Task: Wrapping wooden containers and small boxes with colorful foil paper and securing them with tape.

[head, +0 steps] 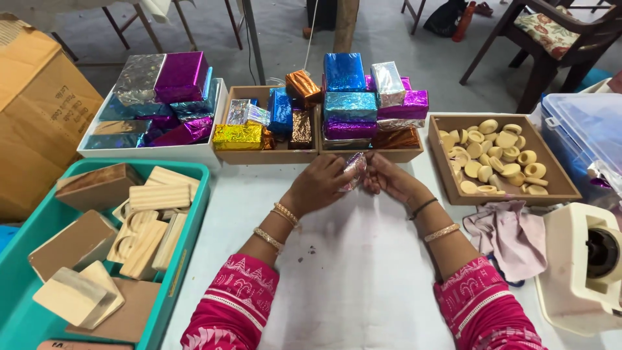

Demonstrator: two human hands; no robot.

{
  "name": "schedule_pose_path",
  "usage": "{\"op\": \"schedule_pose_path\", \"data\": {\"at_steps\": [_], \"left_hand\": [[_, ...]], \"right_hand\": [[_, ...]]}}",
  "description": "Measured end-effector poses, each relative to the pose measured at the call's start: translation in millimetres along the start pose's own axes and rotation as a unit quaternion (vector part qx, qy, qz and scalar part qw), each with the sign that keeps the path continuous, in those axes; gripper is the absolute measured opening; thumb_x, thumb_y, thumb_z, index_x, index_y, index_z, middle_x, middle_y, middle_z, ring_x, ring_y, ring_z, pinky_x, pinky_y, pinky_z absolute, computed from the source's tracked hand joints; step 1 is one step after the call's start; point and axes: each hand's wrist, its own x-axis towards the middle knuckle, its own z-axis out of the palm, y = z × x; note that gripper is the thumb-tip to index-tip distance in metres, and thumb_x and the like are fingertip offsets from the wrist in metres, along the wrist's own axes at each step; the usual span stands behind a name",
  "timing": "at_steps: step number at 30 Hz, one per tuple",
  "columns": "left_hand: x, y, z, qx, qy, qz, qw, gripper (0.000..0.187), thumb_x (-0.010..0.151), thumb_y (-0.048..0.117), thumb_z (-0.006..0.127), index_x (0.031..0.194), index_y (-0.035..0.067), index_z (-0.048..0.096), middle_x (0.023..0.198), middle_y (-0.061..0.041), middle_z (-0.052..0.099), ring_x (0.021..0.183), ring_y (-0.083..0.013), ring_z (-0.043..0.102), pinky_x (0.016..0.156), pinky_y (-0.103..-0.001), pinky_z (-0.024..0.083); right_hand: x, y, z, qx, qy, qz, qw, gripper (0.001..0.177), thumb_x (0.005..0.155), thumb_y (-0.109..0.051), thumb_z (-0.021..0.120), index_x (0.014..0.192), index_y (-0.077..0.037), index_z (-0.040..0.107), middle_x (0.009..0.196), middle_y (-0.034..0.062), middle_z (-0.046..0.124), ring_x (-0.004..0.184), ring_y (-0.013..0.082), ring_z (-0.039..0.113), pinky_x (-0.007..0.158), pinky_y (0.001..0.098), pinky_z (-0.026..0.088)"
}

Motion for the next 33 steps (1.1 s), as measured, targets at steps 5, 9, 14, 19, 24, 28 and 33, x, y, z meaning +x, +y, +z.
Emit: {"op": "schedule_pose_path", "data": {"at_steps": [5, 9, 14, 19, 24, 28, 33], "left_hand": [[7.0, 1.8, -9.6, 0.025, -0.001, 0.01, 1.0, 0.055, 0.085, 0.02, 0.078, 0.134, 0.014, 0.054, 0.111, -0.008, 0.058, 0.108, -0.0264, 0.057, 0.096, -0.041, 0.049], [13.9, 6.5, -23.4, 0.06, -0.02, -0.002, 0.998, 0.051, 0.095, 0.015, 0.076, 0.141, 0.014, 0.054, 0.109, -0.004, 0.057, 0.107, -0.0229, 0.056, 0.095, -0.041, 0.049], [20.6, 3.4, -79.6, 0.115, -0.011, -0.062, 0.991, 0.056, 0.083, 0.017, 0.078, 0.135, 0.017, 0.058, 0.11, -0.008, 0.059, 0.103, -0.0257, 0.056, 0.085, -0.042, 0.046], [-1.2, -41.4, -140.2, 0.183, -0.037, -0.15, 0.971, 0.05, 0.076, 0.02, 0.08, 0.122, 0.019, 0.062, 0.113, -0.008, 0.061, 0.113, -0.0287, 0.057, 0.096, -0.044, 0.05], [-30.0, -96.9, -196.6, 0.288, -0.108, -0.255, 0.917, 0.055, 0.076, 0.0, 0.076, 0.127, 0.014, 0.065, 0.108, -0.01, 0.066, 0.106, -0.0278, 0.058, 0.074, -0.04, 0.056], [-57.6, -124.9, -213.4, 0.311, -0.096, -0.292, 0.9, 0.039, 0.085, -0.001, 0.073, 0.12, 0.013, 0.063, 0.105, -0.007, 0.066, 0.109, -0.0289, 0.058, 0.075, -0.039, 0.059], [-88.0, -150.9, -199.4, 0.376, -0.078, -0.272, 0.882, 0.035, 0.088, 0.0, 0.071, 0.118, 0.016, 0.061, 0.108, -0.007, 0.065, 0.108, -0.0317, 0.057, 0.076, -0.039, 0.059]], "right_hand": [[3.8, 13.7, -17.9, -0.011, -0.062, 0.034, 0.997, 0.039, 0.112, -0.039, 0.047, 0.127, -0.004, 0.054, 0.094, 0.0091, 0.068, 0.078, 0.0139, 0.066, 0.064, 0.0261, 0.055], [5.7, 14.9, -26.0, -0.064, -0.014, 0.044, 0.997, 0.032, 0.112, -0.033, 0.047, 0.12, -0.003, 0.054, 0.095, 0.0118, 0.069, 0.079, 0.0142, 0.065, 0.071, 0.0284, 0.056], [5.7, 8.1, -12.8, -0.07, -0.007, 0.053, 0.996, 0.036, 0.109, -0.034, 0.045, 0.115, -0.001, 0.059, 0.09, 0.0116, 0.07, 0.078, 0.0147, 0.067, 0.069, 0.0268, 0.057], [6.4, 8.8, -2.4, -0.13, 0.023, 0.065, 0.989, 0.029, 0.107, -0.03, 0.051, 0.114, -0.003, 0.06, 0.088, 0.0093, 0.069, 0.079, 0.0141, 0.067, 0.069, 0.0276, 0.057], [4.9, 7.1, 1.9, -0.167, 0.037, 0.065, 0.983, 0.025, 0.101, -0.025, 0.06, 0.114, -0.004, 0.059, 0.09, 0.0078, 0.068, 0.081, 0.0141, 0.067, 0.072, 0.0291, 0.058], [6.4, 8.8, -0.4, -0.164, 0.039, 0.061, 0.984, 0.025, 0.1, -0.024, 0.06, 0.114, -0.005, 0.058, 0.09, 0.0085, 0.068, 0.081, 0.0148, 0.067, 0.072, 0.0298, 0.058], [8.9, 13.3, -5.1, -0.162, 0.038, 0.06, 0.984, 0.025, 0.101, -0.023, 0.059, 0.114, -0.003, 0.059, 0.09, 0.0101, 0.068, 0.08, 0.0158, 0.067, 0.071, 0.0296, 0.057]]}}
